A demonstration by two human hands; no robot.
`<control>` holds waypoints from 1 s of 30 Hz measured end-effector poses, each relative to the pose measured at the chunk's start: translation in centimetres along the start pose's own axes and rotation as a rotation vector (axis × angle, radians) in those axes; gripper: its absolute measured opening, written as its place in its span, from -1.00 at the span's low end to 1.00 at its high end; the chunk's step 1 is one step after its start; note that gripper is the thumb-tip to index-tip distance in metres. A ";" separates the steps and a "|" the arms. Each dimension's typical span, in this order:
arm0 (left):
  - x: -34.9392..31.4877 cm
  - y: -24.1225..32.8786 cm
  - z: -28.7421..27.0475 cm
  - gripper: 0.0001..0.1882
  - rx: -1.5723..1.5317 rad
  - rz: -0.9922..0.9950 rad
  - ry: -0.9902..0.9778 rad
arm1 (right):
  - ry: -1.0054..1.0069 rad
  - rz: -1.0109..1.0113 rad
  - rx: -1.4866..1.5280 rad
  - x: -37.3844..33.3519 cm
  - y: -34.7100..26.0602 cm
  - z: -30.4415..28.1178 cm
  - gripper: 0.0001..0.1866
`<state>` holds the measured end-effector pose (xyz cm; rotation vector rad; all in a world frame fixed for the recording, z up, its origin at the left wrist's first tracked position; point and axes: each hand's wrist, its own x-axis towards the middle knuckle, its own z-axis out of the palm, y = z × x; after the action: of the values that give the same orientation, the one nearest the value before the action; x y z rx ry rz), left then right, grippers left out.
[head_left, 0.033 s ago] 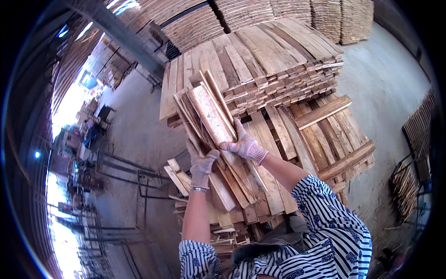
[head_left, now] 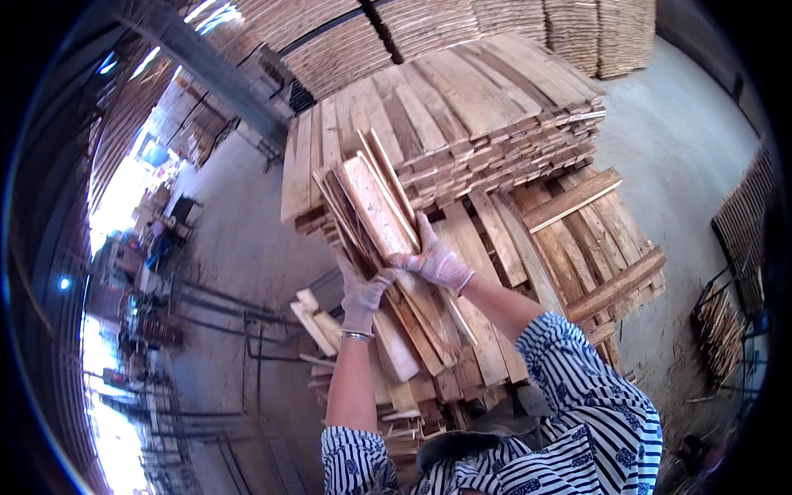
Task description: The person picks up several wooden planks from one stack and places them onto a large organized pile of planks, arranging them to be flush with the rest of the stack.
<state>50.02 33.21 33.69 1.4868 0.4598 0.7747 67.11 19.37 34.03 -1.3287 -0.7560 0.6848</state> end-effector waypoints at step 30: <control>1.3 -2.8 2.6 0.61 0.959 -0.081 0.010 | 0.367 0.179 0.112 -11.2 -2.2 -13.4 0.42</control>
<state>53.27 32.53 31.34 2.3213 0.9760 0.4990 71.35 2.25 34.14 -1.3793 -0.3018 0.5918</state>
